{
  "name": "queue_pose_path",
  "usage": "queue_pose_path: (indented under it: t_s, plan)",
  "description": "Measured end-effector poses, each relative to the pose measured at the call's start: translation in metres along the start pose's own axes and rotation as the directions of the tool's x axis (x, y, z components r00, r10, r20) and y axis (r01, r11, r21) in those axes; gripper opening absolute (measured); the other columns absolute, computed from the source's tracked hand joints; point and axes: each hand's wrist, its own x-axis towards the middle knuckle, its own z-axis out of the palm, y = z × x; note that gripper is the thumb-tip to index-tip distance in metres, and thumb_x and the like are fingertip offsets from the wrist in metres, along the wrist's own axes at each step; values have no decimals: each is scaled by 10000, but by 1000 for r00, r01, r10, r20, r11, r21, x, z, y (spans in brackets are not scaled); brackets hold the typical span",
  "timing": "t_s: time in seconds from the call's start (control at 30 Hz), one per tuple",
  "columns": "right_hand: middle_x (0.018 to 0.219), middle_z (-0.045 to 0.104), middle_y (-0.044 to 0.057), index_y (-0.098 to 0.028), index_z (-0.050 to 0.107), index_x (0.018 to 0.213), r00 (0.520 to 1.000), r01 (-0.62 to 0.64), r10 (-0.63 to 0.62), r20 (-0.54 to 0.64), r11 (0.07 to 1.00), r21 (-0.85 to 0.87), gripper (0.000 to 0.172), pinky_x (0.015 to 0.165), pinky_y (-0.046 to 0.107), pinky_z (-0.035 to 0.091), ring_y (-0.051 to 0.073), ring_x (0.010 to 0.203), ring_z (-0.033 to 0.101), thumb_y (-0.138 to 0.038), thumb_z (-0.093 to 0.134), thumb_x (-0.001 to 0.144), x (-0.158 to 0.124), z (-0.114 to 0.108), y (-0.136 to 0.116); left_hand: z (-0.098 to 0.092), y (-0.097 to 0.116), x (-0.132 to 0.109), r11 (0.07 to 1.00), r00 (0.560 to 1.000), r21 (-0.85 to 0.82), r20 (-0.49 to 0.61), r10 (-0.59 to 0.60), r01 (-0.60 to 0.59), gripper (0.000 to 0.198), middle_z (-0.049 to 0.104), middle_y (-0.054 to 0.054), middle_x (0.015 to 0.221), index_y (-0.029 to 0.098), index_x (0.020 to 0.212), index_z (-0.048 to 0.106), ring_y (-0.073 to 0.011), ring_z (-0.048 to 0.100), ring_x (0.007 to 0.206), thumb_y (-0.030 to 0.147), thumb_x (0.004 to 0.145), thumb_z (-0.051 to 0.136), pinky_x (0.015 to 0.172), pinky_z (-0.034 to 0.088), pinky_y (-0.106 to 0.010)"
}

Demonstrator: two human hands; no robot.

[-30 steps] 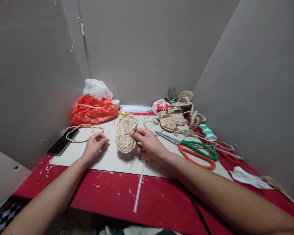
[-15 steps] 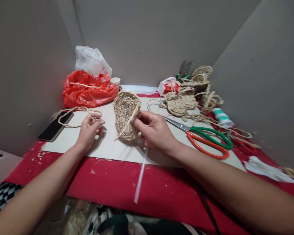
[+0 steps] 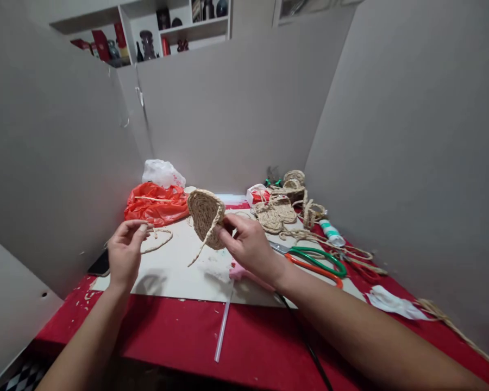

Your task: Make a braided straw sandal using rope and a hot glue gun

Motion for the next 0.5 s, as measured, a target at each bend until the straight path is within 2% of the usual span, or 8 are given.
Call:
queue_pose_path:
  t_s: [0.07,0.1,0.13,0.2,0.27,0.3,0.37,0.5]
  plan:
    - [689,584,21,-190,514,724,999,32,-32,-9,999,-18,150,601,255,356,132,602,480,-224,508,870,-1,-1,-1,-1,30,-22,984,985,71,-47,166,-163,120,692,-27,872,195,895,652,-140,631,779,290,823,644,734,504,-263]
    - [694,591,24,-192,517,727,999,42,-42,-12,999,-22,154,604,256,359,135,606,487,-230,508,876,-1,-2,-2,-1,43,-35,958,966,146,-31,255,-248,102,692,-30,903,205,917,658,-141,629,781,267,843,624,744,507,-273]
    - [697,596,26,-194,519,731,999,50,-50,-15,999,-21,157,605,257,360,138,608,491,-237,507,881,-1,-3,-3,1,55,-47,905,931,229,21,365,-360,100,693,-28,914,217,932,661,-133,616,738,240,839,632,721,508,-271]
    - [700,600,28,-196,520,732,998,54,-54,-19,998,-10,164,607,258,361,140,611,496,-244,505,888,-1,-5,-6,6,70,-68,763,821,302,219,527,-571,251,690,-35,978,234,1036,623,-111,566,617,212,794,687,645,505,-268]
    - [690,593,24,-195,514,724,999,43,-43,-19,999,11,170,606,259,358,138,607,491,-239,505,888,-1,-8,-10,14,73,-79,614,717,370,355,600,-697,376,685,-47,973,223,1112,565,-107,547,570,214,769,719,616,505,-266]
    - [683,588,20,-195,513,722,999,34,-33,-13,999,25,169,605,258,357,136,605,487,-236,506,886,-1,-9,-13,18,72,-81,551,685,409,392,614,-727,394,683,-51,950,209,1123,543,-113,558,574,218,771,720,614,505,-265]
    - [669,577,12,-195,515,721,1000,9,-10,8,998,63,170,604,255,359,132,598,480,-239,505,885,-1,-11,-17,24,66,-77,458,663,490,428,615,-741,351,678,-54,899,189,1107,522,-132,602,615,234,802,689,623,504,-260]
    - [647,552,0,-194,529,716,999,-21,16,36,991,133,193,601,250,363,127,587,471,-274,501,889,-2,-12,-22,29,60,-63,404,660,534,482,576,-742,116,657,-38,807,194,988,528,-152,644,674,209,881,569,627,499,-252]
